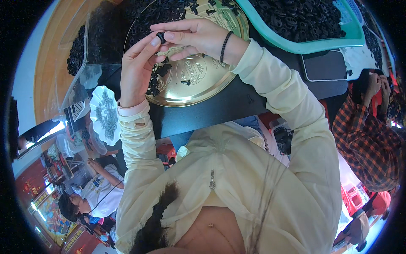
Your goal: The person assembles small black plastic hair accessories by hand. They pick up a black plastic base and a metal screw, then insert the screw into the base. The person repeats this process, handling the components one at a time and placing the finished items onto a gold tray.
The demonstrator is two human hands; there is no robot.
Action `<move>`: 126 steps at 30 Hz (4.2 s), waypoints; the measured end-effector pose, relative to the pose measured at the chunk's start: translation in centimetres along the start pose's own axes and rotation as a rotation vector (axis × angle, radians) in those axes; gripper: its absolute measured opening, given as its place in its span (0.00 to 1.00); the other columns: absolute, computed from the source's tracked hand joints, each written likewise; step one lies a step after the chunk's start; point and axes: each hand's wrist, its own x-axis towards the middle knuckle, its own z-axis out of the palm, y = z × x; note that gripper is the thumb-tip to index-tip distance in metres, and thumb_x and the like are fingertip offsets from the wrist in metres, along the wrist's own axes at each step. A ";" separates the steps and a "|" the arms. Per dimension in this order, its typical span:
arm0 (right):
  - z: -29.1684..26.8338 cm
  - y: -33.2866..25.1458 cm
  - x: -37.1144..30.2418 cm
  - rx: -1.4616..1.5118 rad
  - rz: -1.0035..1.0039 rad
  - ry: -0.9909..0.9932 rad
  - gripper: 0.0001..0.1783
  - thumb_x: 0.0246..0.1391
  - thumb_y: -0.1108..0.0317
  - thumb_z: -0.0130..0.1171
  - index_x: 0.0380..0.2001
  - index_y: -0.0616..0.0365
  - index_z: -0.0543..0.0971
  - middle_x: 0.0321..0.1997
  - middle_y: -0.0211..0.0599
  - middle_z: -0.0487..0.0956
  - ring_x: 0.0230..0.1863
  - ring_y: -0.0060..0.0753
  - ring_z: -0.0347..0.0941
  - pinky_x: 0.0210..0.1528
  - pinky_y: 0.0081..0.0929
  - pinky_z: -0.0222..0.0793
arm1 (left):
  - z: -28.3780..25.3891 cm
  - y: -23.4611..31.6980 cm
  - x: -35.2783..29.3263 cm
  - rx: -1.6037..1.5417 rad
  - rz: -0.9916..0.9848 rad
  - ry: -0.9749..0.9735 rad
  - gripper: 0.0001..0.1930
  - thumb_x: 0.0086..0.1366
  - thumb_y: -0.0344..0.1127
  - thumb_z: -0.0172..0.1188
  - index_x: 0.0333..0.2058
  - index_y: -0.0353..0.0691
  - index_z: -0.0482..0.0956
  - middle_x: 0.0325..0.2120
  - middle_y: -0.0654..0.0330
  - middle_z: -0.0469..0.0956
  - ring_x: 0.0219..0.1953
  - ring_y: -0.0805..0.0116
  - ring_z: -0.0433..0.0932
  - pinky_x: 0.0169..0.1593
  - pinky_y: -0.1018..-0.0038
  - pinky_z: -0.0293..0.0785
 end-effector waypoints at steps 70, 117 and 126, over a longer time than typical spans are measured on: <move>-1.6 0.6 0.7 -0.264 -0.153 0.456 0.17 0.58 0.64 0.55 0.48 0.60 0.74 0.43 0.35 0.79 0.43 0.24 0.77 0.44 0.17 0.73 | -0.1 -2.4 2.2 1.433 0.645 0.199 0.06 0.57 0.34 0.59 0.31 0.40 0.78 0.25 0.59 0.73 0.24 0.62 0.73 0.30 0.70 0.70; -1.1 1.2 0.4 -0.548 -0.177 0.366 0.16 0.52 0.65 0.62 0.43 0.61 0.78 0.38 0.33 0.81 0.36 0.22 0.76 0.41 0.17 0.72 | 0.4 -1.2 1.0 0.710 0.339 0.131 0.10 0.57 0.27 0.63 0.36 0.36 0.72 0.31 0.61 0.79 0.31 0.80 0.75 0.31 0.85 0.74; -2.1 2.1 0.4 -0.489 -0.163 0.347 0.12 0.49 0.66 0.63 0.38 0.58 0.81 0.33 0.36 0.82 0.33 0.22 0.77 0.38 0.18 0.73 | 0.5 0.1 1.0 0.681 0.154 0.052 0.10 0.58 0.30 0.62 0.37 0.37 0.73 0.29 0.62 0.80 0.27 0.81 0.76 0.29 0.86 0.71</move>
